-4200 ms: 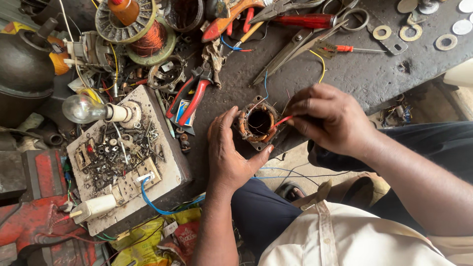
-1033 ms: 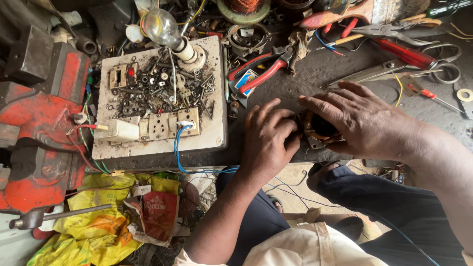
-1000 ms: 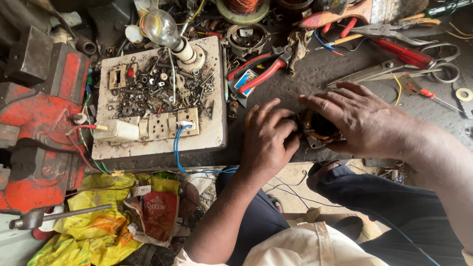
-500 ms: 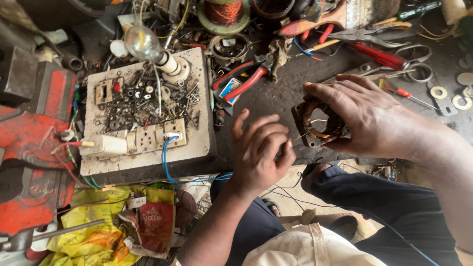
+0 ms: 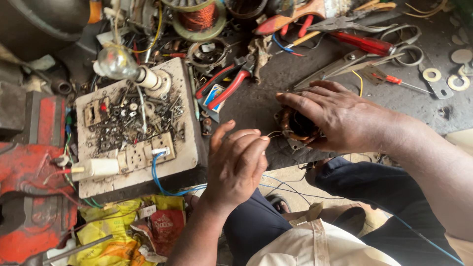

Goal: The person is repairing an electrical component, likely a motor stator, by manipulating wires and using a screwdriver. They are seated at a cluttered workbench, handling the component and adjusting wires with their hands and tools.

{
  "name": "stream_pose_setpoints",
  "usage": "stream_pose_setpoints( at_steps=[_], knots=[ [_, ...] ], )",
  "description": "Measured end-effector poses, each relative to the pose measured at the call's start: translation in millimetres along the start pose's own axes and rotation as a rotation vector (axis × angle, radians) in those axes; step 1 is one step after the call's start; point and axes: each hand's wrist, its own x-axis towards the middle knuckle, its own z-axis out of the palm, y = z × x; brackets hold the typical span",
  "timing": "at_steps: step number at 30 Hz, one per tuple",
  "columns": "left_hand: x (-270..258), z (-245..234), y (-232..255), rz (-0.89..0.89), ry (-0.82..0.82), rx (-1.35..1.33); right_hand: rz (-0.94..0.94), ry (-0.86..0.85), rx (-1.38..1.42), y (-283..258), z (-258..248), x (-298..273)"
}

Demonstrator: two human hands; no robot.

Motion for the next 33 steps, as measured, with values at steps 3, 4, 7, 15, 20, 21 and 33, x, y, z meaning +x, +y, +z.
stream_pose_setpoints(
  at_steps=[3, 4, 7, 15, 20, 21, 33],
  knots=[
    [0.6, 1.7, -3.6, -0.034, 0.024, -0.047, -0.051, 0.022, -0.002, 1.6, -0.9, 2.8],
    [1.8, 4.3, -4.0, -0.08, 0.043, -0.1, -0.041, 0.005, 0.001, 1.9, -1.5, 3.1],
    [5.4, 11.3, -1.6, -0.221, 0.081, -0.274, -0.021, -0.036, -0.003, 2.9, -1.9, 3.2],
    [28.6, 5.1, 4.4, -0.206, -0.028, -0.348, -0.048, 0.164, -0.155, 9.9, 0.8, -34.5],
    [41.2, -3.8, 5.7, -0.041, -0.18, -0.271, 0.074, 0.231, -0.101, 9.5, 3.5, -75.9],
    [41.5, -3.7, 5.8, -0.032, -0.2, -0.263, 0.085, 0.252, -0.088, 9.5, 4.1, -79.2],
    [4.4, -8.7, 1.5, -0.225, -0.171, -0.471, -0.029, -0.051, -0.318, 1.8, -0.2, -7.4]
  ],
)
